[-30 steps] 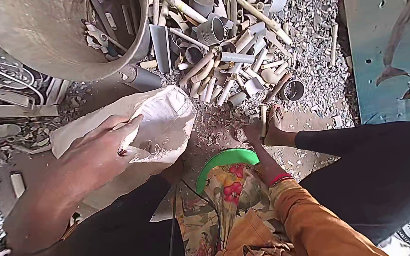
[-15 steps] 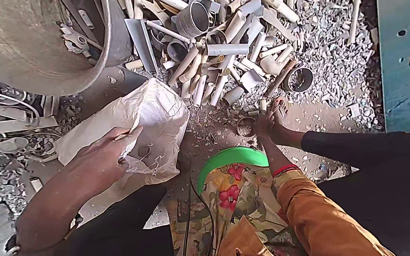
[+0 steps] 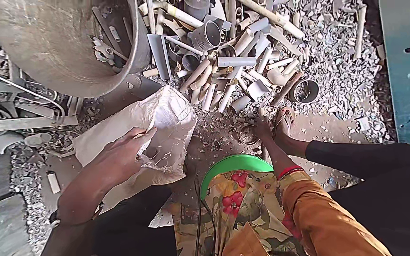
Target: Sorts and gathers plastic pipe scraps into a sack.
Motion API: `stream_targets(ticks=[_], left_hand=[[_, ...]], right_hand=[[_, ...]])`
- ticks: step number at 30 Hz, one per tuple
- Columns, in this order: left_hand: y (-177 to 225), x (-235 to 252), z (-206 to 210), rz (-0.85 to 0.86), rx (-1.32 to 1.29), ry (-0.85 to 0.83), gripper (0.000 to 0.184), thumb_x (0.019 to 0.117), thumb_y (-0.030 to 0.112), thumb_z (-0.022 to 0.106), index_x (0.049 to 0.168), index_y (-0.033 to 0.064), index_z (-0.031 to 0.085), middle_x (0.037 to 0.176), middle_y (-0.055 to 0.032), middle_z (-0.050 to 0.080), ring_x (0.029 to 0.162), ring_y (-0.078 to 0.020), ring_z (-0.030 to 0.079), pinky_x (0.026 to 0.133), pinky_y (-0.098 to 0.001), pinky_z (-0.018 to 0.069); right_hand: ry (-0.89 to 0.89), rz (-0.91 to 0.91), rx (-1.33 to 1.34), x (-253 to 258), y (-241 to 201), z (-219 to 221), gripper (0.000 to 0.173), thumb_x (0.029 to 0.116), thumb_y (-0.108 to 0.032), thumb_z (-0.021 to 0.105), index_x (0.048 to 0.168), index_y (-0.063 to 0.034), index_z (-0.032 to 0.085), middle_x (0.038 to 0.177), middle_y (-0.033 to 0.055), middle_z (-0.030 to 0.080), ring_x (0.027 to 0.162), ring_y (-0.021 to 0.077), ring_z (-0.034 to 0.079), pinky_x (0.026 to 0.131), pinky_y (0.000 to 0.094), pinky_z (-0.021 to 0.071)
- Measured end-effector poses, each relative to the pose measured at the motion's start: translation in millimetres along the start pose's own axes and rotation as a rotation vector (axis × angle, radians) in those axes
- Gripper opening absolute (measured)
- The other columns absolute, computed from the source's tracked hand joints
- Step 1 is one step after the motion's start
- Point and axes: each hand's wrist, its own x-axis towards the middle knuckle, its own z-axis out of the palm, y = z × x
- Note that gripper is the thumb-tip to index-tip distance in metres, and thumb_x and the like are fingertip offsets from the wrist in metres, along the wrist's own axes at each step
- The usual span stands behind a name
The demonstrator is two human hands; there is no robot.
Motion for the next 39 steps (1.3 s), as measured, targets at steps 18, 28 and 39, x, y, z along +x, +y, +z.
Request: stream_targets(ticks=[18, 28, 39], left_hand=[[-16, -32, -10, -0.029, -0.155, 0.237, 0.085, 0.0827, 0.001, 0.081, 0.157, 0.0071, 0.040, 0.156, -0.0226, 0.038, 0.130, -0.0458, 0.052, 0.102, -0.0631, 0.0461], [-33, -48, 2, 0.039, -0.186, 0.322, 0.077, 0.0829, -0.002, 0.080, 0.152, 0.0040, 0.047, 0.151, -0.0261, 0.044, 0.134, -0.0461, 0.048, 0.102, -0.0636, 0.0445], [-41, -31, -18, 0.060, -0.180, 0.143, 0.087, 0.0811, -0.006, 0.077, 0.158, -0.0001, 0.035, 0.156, -0.0363, 0.031, 0.138, -0.0570, 0.039, 0.107, -0.0668, 0.0392]], right_hand=[[-0.157, -0.706, 0.655, -218, -266, 8, 0.073, 0.0849, -0.009, 0.080, 0.150, -0.0033, 0.048, 0.147, 0.0277, 0.051, 0.127, 0.0376, 0.059, 0.106, 0.0477, 0.0506], [0.046, -0.528, 0.336, -153, -160, -86, 0.027, 0.0960, -0.013, 0.068, 0.118, 0.0028, 0.070, 0.117, 0.0237, 0.069, 0.106, 0.0351, 0.068, 0.096, 0.0537, 0.0523], [0.371, 0.405, 0.726, 22, -9, -167, 0.044, 0.0997, -0.027, 0.063, 0.129, 0.0059, 0.061, 0.129, 0.0279, 0.063, 0.121, 0.0383, 0.061, 0.100, 0.0542, 0.0478]])
